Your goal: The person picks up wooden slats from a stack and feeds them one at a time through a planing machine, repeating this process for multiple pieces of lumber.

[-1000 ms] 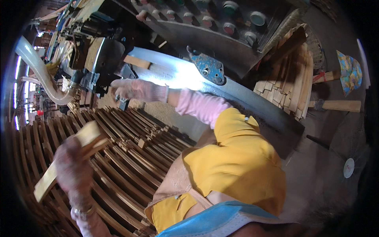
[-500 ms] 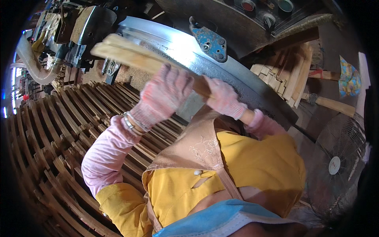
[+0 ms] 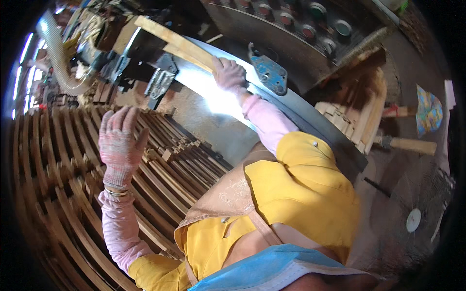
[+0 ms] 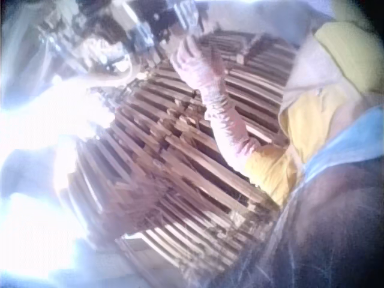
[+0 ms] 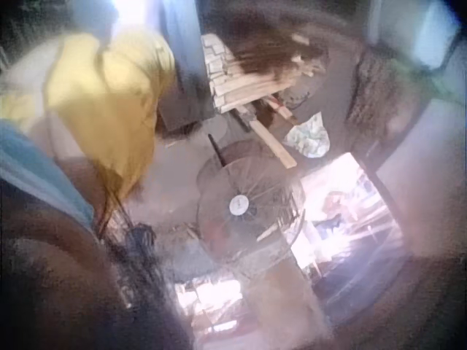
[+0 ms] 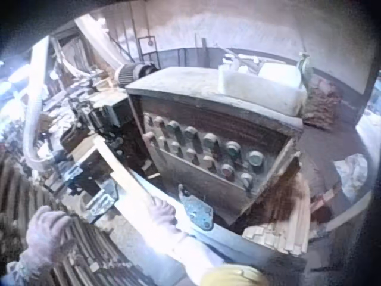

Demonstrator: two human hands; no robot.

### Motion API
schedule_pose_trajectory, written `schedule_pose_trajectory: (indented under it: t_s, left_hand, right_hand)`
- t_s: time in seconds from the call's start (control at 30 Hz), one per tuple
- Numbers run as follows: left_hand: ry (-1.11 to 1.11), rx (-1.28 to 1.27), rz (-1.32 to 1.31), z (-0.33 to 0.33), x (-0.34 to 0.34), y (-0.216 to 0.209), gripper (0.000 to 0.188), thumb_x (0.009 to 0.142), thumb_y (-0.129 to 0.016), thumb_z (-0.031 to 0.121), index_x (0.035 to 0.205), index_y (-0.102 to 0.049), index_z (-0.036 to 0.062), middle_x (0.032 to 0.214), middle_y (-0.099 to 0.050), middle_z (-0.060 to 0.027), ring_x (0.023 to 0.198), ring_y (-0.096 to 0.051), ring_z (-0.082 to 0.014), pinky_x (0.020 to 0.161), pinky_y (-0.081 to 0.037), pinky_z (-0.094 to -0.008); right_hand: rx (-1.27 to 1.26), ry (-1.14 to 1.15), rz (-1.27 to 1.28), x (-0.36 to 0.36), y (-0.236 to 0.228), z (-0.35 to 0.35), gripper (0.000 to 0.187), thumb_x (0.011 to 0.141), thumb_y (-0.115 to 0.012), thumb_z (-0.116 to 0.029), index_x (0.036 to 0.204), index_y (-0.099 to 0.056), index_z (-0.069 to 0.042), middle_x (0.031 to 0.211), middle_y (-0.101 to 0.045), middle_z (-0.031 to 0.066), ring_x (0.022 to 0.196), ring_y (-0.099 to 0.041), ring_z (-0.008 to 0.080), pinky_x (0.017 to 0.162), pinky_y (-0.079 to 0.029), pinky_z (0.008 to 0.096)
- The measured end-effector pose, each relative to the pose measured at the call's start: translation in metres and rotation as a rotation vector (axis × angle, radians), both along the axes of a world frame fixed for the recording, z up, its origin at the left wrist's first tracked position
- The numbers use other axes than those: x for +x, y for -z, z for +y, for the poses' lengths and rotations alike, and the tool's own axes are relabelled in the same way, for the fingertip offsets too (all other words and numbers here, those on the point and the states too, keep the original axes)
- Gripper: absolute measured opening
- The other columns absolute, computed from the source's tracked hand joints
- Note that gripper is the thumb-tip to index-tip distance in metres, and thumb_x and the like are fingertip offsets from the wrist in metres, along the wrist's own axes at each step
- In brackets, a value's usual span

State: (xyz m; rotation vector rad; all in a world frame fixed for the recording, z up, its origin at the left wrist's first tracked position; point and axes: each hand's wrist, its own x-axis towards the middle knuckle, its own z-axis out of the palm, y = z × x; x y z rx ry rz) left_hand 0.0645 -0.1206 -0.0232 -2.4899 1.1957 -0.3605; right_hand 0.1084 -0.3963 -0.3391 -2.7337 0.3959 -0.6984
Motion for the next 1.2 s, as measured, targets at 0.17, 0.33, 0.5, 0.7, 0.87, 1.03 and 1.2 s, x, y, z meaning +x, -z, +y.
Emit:
schedule_pose_trajectory:
  t_s: [0.17, 0.33, 0.5, 0.7, 0.87, 1.03, 1.2]
  left_hand:
    - [-0.170, 0.032, -0.290, 0.051, -0.012, -0.082, 0.064, 0.084, -0.080, 0.033, 0.141, -0.057, 0.0135, 0.141, -0.059, -0.0092, 0.130, -0.055, -0.0321, 0.116, -0.040, -0.0482]
    - [-0.384, -0.086, -0.616, 0.133, -0.015, -0.157, 0.055, 0.089, -0.074, 0.039, 0.136, -0.062, 0.0134, 0.135, -0.065, -0.0115, 0.125, -0.061, -0.0319, 0.109, -0.048, -0.0476]
    - [-0.411, -0.285, -0.825, 0.169, -0.031, -0.223, 0.055, 0.084, -0.078, 0.030, 0.131, -0.064, 0.0037, 0.125, -0.068, -0.0209, 0.114, -0.065, -0.0398, 0.100, -0.053, -0.0474]
    - [-1.274, -0.173, -0.884, 0.198, -0.043, -0.269, 0.056, 0.095, -0.065, 0.052, 0.138, -0.064, 0.0163, 0.135, -0.066, -0.0137, 0.123, -0.065, -0.0334, 0.103, -0.053, -0.0489]
    - [-1.738, 0.093, -0.558, 0.311, -0.105, -0.308, 0.075, 0.088, -0.065, 0.068, 0.143, -0.064, 0.0167, 0.142, -0.064, -0.0176, 0.127, -0.064, -0.0415, 0.107, -0.050, -0.0516]
    - [-1.834, 0.045, -0.512, 0.364, -0.169, -0.317, 0.070, 0.095, -0.055, 0.061, 0.150, -0.054, 0.0174, 0.141, -0.064, -0.0197, 0.128, -0.063, -0.0412, 0.107, -0.051, -0.0510]
    - [-1.775, -0.019, -0.578, 0.365, -0.181, -0.318, 0.066, 0.102, -0.044, 0.055, 0.157, -0.044, 0.0182, 0.141, -0.063, -0.0219, 0.129, -0.062, -0.0409, 0.107, -0.051, -0.0503]
  right_hand:
    - [-1.322, 0.652, -0.030, 0.052, -0.009, 0.028, 0.021, 0.101, -0.042, -0.010, 0.103, -0.062, -0.011, 0.067, -0.038, -0.0040, 0.045, -0.046, 0.0083, 0.032, -0.035, 0.0262]
    - [0.086, -0.141, 0.401, -0.057, -0.005, 0.007, 0.026, 0.096, -0.066, -0.019, 0.120, -0.065, -0.008, 0.115, -0.068, 0.0126, 0.106, -0.067, 0.0325, 0.086, -0.056, 0.0456]
    - [-0.115, -0.151, 0.204, -0.194, 0.040, -0.043, 0.036, 0.099, -0.061, -0.022, 0.134, -0.063, -0.013, 0.120, -0.068, 0.0088, 0.106, -0.066, 0.0311, 0.089, -0.055, 0.0450]
    - [-0.151, -0.104, 0.238, -0.191, 0.011, -0.045, 0.035, 0.097, -0.061, -0.018, 0.132, -0.065, -0.016, 0.118, -0.069, 0.0084, 0.106, -0.065, 0.0318, 0.087, -0.055, 0.0453]
    - [-0.156, -0.287, 0.052, -0.127, 0.004, -0.037, 0.025, 0.092, -0.061, -0.013, 0.115, -0.071, -0.015, 0.109, -0.069, 0.0069, 0.101, -0.065, 0.0302, 0.085, -0.055, 0.0444]
    - [-0.148, -0.315, -0.098, -0.014, 0.013, -0.011, 0.019, 0.089, -0.064, -0.017, 0.106, -0.072, -0.018, 0.106, -0.068, 0.0049, 0.107, -0.060, 0.0239, 0.106, -0.042, 0.0410]
    - [-0.049, -0.472, 0.117, 0.064, -0.018, 0.030, 0.036, 0.088, -0.069, -0.025, 0.121, -0.070, -0.012, 0.111, -0.070, 0.0158, 0.113, -0.062, 0.0324, 0.108, -0.044, 0.0438]
